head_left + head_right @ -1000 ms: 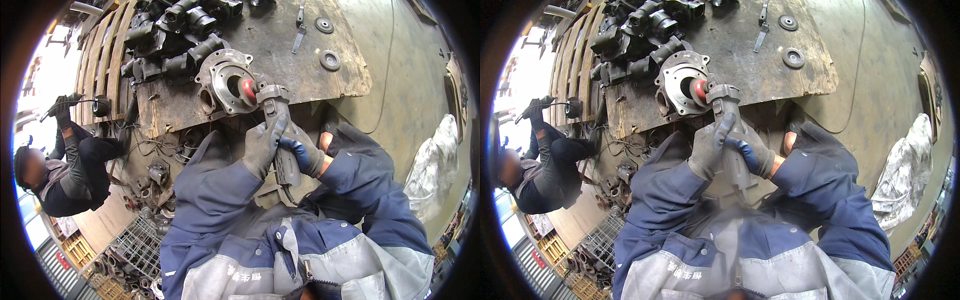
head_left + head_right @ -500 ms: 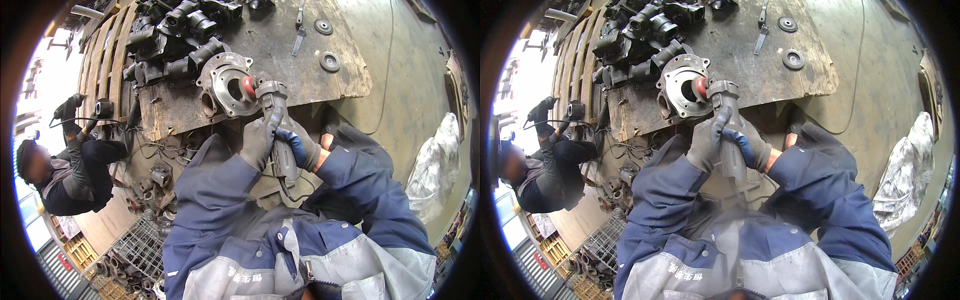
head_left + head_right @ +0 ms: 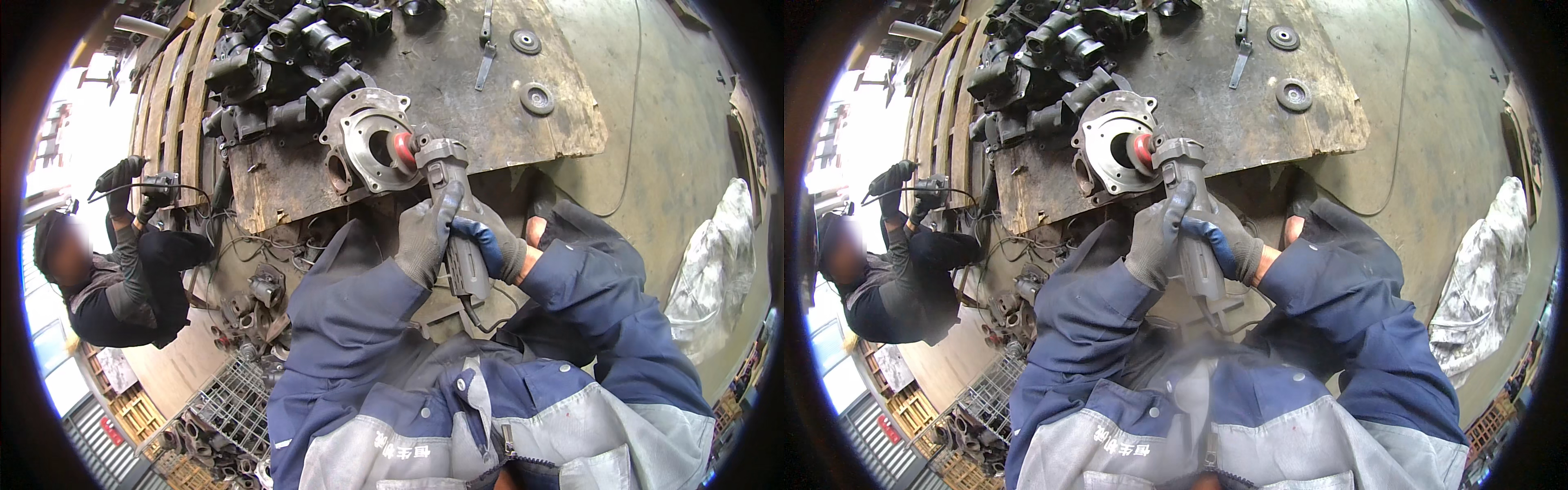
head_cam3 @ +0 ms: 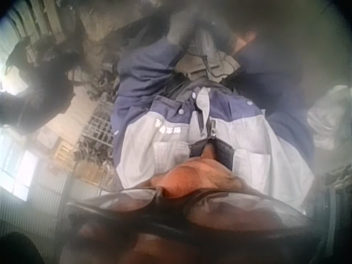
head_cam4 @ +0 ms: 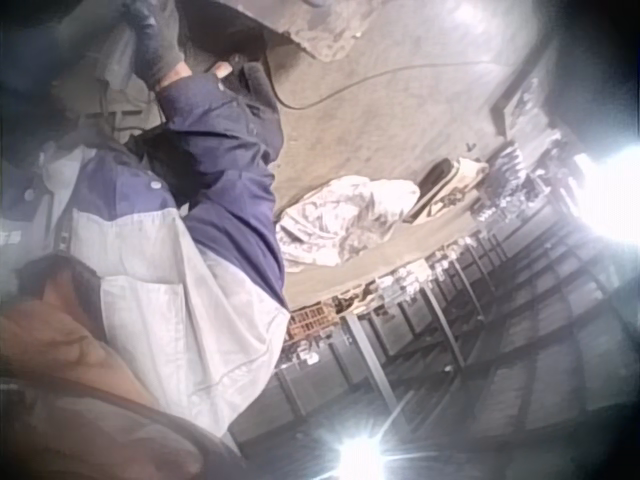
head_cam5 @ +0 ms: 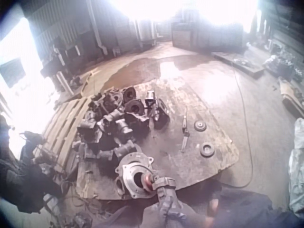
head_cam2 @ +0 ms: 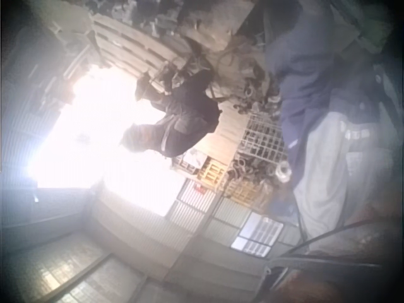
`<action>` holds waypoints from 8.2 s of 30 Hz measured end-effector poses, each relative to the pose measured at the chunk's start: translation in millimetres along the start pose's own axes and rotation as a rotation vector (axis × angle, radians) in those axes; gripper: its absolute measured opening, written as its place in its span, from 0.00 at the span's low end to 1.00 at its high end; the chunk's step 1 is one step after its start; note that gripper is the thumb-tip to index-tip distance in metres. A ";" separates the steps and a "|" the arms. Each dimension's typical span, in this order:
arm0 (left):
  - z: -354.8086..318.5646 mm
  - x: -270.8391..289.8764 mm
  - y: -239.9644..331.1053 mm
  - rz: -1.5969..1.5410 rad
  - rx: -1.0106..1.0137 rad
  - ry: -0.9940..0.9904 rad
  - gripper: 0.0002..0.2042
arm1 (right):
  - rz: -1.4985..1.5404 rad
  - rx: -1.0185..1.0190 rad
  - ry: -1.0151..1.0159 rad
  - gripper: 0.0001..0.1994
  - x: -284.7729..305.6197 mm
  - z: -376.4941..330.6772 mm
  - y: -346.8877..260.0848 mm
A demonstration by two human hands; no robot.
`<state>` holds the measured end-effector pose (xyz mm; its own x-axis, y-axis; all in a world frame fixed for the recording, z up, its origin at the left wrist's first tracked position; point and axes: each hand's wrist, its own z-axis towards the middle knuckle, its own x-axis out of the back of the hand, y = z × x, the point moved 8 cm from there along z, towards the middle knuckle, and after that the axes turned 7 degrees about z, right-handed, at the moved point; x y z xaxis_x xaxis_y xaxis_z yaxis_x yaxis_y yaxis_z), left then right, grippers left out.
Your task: The person uses an angle grinder to smooth the surfaces of metal engine parts on a workbench. They repeatedly reposition the parts and adjust the grinder to reach different areas, then place finished pieces into a wire basket.
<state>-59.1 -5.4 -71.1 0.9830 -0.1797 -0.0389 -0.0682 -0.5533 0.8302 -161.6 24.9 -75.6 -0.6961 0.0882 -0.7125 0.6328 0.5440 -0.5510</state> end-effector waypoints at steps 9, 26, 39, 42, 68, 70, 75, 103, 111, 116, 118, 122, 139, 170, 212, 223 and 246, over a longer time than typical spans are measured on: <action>18.4 -0.1 17.8 -0.129 -0.145 0.022 0.20 | -0.069 -0.016 0.003 0.22 3.0 25.0 -15.6; 10.2 -8.6 9.5 -0.657 0.002 -0.027 0.26 | -0.334 -0.080 -0.123 0.22 -46.2 34.6 -55.6; 48.3 -15.1 7.0 -0.695 0.013 -0.053 0.21 | -0.915 0.111 -0.177 0.11 -12.4 56.6 -64.9; 48.6 -19.6 5.8 -0.630 -0.020 -0.093 0.22 | -0.557 -0.077 0.010 0.09 8.7 51.6 -52.2; 34.3 -17.9 0.1 -0.393 0.047 -0.060 0.26 | -0.424 -0.008 -0.110 0.14 7.1 38.1 -46.2; 43.4 -23.1 2.7 -0.609 0.044 -0.083 0.23 | -0.744 0.243 -0.283 0.12 -7.5 46.7 -59.9; 61.3 -16.6 15.8 -0.733 0.023 -0.098 0.21 | -0.529 -0.118 -0.065 0.13 5.8 70.1 -59.3; 23.7 -30.5 18.4 -0.537 -0.057 -0.119 0.27 | -0.544 -0.176 -0.020 0.21 -9.3 37.4 -77.1; 17.5 -20.8 28.6 -0.589 -0.079 -0.080 0.28 | -0.489 -0.222 -0.043 0.20 -35.8 33.9 -76.1; 18.5 -23.3 22.8 -0.529 -0.030 -0.091 0.28 | -0.531 -0.161 -0.039 0.21 -33.4 33.9 -79.8; 19.2 -28.2 18.1 -0.541 0.020 -0.089 0.29 | -0.501 -0.137 -0.043 0.21 -32.1 33.3 -80.0; 19.8 -26.8 24.1 -0.502 -0.052 -0.076 0.27 | -0.491 -0.209 -0.049 0.21 -26.1 34.2 -79.1; 63.0 -24.5 18.0 -0.804 0.034 -0.123 0.24 | -0.810 0.070 -0.182 0.18 -29.1 60.9 -100.9; 82.4 -4.4 40.5 -0.892 -0.171 0.028 0.18 | -0.981 0.023 -0.174 0.11 -19.7 122.9 -104.4; 47.7 -38.4 -4.1 -0.598 -0.054 -0.045 0.27 | -0.696 0.026 -0.188 0.18 -15.4 40.9 -77.9; 30.1 -34.0 -4.2 -0.536 -0.062 -0.044 0.28 | -0.539 -0.137 -0.011 0.29 16.5 39.1 -53.3; 60.9 -12.5 34.0 -0.918 -0.110 -0.002 0.25 | -0.605 -0.138 -0.164 0.24 -26.1 89.9 -91.6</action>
<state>-84.1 -71.5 -76.2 0.6431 0.2899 -0.7087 0.7543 -0.3992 0.5212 -170.9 -102.3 -45.6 -0.8485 -0.3913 -0.3562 0.0872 0.5606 -0.8235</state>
